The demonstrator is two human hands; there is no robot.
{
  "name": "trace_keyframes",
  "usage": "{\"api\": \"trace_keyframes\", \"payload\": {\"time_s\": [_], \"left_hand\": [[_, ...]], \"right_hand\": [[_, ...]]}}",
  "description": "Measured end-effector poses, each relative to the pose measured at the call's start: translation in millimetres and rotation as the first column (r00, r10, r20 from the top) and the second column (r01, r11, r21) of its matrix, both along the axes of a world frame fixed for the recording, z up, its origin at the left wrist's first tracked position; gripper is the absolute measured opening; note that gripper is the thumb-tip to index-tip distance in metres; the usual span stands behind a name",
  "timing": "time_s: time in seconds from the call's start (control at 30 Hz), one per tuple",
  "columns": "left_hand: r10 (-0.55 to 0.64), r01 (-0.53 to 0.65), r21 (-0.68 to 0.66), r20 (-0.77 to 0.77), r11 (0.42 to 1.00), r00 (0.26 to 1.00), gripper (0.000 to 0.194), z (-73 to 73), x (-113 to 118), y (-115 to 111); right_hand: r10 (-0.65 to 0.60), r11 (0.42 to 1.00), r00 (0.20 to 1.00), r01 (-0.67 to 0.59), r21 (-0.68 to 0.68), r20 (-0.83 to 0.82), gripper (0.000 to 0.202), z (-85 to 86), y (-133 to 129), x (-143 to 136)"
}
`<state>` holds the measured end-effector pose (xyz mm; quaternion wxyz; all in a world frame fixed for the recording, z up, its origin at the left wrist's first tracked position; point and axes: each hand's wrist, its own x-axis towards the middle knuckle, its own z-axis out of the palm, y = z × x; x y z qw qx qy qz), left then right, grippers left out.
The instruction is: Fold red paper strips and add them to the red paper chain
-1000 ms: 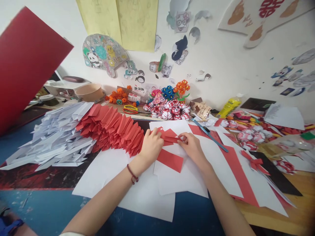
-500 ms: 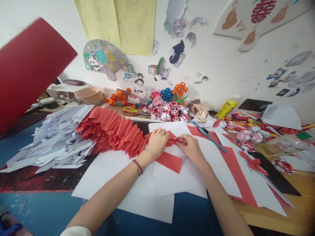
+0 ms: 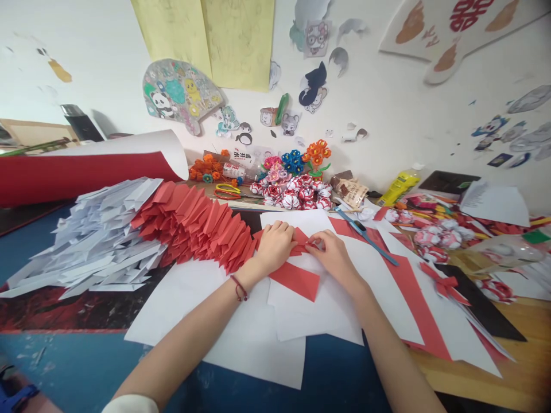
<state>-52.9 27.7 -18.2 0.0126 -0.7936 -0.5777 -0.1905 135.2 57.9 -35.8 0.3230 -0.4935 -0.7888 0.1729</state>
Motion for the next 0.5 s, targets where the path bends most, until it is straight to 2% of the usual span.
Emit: {"api": "trace_keyframes", "payload": {"time_s": [0.2, 0.3, 0.37, 0.5], "left_hand": [[-0.016, 0.023, -0.058, 0.124, 0.998, 0.992, 0.008, 3.4, -2, -2], [-0.055, 0.061, -0.044, 0.127, 0.997, 0.990, 0.005, 3.4, -2, -3], [-0.072, 0.075, -0.021, 0.100, 0.997, 0.992, 0.010, 3.6, -2, -4], [-0.099, 0.098, 0.015, 0.060, 0.995, 0.993, 0.013, 2.4, -3, -4]], "right_hand": [[0.057, 0.997, 0.998, -0.059, -0.049, -0.040, 0.010, 8.5, -7, 0], [0.056, 0.994, 0.998, -0.057, -0.095, -0.013, 0.012, 14.7, -10, 0], [0.071, 0.995, 0.997, -0.069, -0.071, 0.020, 0.010, 17.0, -10, 0], [0.134, 0.988, 0.985, -0.141, 0.058, 0.110, 0.009, 18.2, -10, 0]]}}
